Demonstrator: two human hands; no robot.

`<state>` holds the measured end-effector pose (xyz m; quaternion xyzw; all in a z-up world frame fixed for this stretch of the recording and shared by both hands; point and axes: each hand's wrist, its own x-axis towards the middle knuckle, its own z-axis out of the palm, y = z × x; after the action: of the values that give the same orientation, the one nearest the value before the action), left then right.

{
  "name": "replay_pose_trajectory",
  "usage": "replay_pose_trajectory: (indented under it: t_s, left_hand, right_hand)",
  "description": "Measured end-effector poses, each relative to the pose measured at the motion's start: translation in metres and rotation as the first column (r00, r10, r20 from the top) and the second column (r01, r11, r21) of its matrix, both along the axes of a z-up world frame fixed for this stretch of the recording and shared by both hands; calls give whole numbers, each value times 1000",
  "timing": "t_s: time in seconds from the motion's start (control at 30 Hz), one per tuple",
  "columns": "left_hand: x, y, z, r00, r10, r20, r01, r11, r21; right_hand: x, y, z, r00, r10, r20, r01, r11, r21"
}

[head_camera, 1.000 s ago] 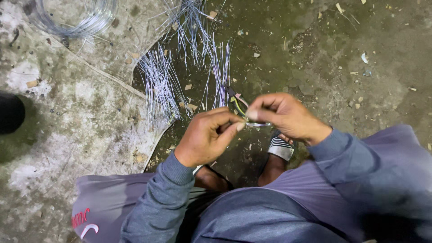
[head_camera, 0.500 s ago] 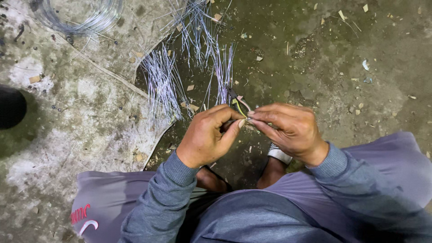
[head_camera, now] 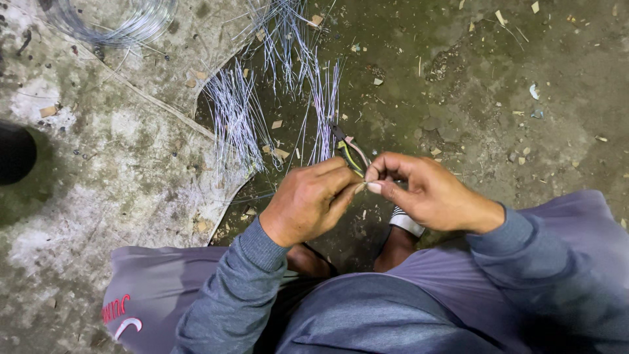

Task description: The person sits on the floor and repeatedly picks up thin metal wires. Using pliers, they bend each wire into a loop at one end and then place the finished piece onto a growing pile on the floor.

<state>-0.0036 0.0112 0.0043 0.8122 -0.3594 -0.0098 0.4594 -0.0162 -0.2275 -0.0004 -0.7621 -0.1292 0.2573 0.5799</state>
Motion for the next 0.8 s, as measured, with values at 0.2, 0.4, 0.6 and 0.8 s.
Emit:
replay_pose_trajectory:
  t_s: [0.2,0.4,0.6,0.8]
  left_hand:
    - [-1,2,0,999,-48,-7,47,998,-39]
    - [0,-1,-6,994,-32,-106,35,999,26]
    - [0,-4,-21,994,-46,-98,53,996,72]
    - [14,-1,-32,983,15,-184,54,931,362]
  right_hand:
    - [-2,-8,-10,912,87,-402,-6,980,198]
    - [-2,-6,-4,944,34,-328,-19,999,49]
    - [-4,-4,2,951,146,273,-57,949,-309]
    - [-6,-2,-15,916,155,371,3,919,-393]
